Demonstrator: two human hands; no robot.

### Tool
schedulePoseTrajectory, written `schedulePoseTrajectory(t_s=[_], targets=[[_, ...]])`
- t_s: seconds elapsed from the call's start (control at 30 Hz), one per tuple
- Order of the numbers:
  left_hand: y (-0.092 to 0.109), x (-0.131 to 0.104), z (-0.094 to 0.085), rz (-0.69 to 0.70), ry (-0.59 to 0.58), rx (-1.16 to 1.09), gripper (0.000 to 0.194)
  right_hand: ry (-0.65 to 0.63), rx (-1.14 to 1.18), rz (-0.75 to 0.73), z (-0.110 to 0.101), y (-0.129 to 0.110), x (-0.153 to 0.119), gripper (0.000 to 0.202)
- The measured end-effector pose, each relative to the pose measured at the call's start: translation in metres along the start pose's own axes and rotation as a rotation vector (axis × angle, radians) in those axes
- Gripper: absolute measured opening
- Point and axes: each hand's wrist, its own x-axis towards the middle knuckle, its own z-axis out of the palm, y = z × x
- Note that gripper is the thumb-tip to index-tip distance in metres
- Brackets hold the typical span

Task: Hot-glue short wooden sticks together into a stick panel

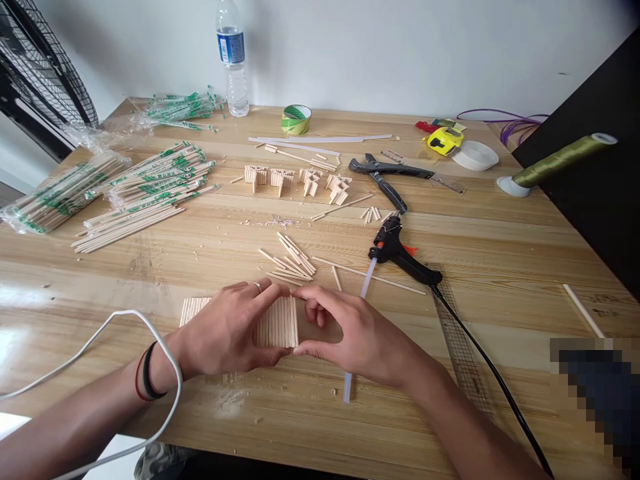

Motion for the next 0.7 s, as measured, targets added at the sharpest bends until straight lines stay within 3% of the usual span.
schedulePoseTrajectory(t_s=[0.7], targets=[[0.0004, -0.0005, 0.0001, -0.007, -0.007, 0.039, 0.062, 0.004, -0.003, -0.001, 0.0001, -0.0006, 0.0005, 0.065]])
